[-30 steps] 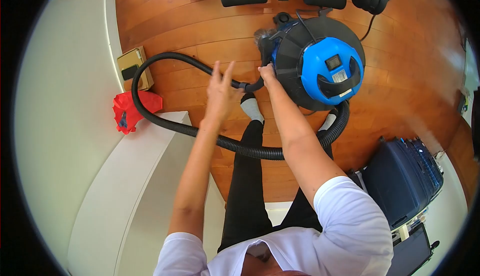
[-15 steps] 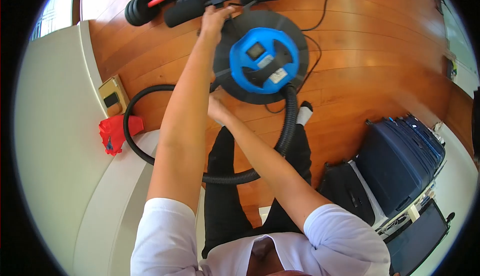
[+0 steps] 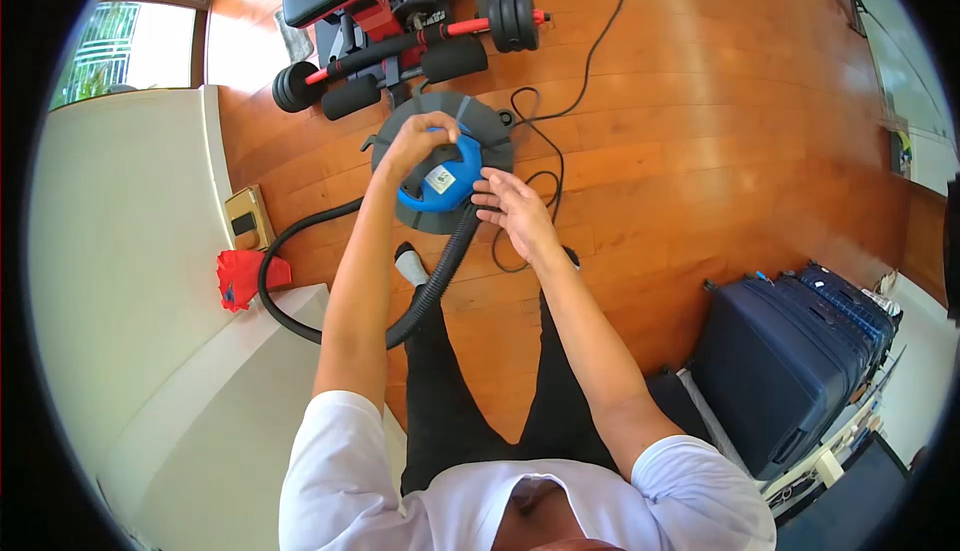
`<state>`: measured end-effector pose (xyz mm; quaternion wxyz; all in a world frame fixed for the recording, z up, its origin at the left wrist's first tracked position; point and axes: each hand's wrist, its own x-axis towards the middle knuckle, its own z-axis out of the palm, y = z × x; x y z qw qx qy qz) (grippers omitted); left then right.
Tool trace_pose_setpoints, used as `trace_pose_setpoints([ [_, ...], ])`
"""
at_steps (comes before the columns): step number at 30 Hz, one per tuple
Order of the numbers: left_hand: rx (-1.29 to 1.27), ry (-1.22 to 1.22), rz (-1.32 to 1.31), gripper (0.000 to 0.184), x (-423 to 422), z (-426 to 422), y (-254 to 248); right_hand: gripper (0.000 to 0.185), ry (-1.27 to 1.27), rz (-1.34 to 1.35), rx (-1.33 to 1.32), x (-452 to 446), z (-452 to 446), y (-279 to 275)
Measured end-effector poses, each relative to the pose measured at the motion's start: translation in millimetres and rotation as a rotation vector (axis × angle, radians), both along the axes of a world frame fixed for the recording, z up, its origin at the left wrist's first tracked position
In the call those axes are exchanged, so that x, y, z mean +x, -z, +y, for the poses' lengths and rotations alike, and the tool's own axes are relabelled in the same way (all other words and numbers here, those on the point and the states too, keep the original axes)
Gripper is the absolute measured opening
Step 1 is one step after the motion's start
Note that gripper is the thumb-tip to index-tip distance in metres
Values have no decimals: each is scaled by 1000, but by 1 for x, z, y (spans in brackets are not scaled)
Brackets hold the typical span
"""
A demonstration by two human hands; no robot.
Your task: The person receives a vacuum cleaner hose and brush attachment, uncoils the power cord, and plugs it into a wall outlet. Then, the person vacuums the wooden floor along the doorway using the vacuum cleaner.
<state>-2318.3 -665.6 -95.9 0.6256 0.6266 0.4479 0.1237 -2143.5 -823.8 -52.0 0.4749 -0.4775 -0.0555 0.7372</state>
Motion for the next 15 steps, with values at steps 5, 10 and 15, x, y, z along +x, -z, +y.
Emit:
trace_pose_setpoints([
  [5,226,8,151,44,124,-14,-70,43,-118,42,-145,51,-21,34],
  [10,599,135,622,76,128,-6,24,47,-146,-82,-32,108,-98,34],
  [15,542,-16,1098,94,120,-2,70,55,-538,-888,-67,139,-293,70],
])
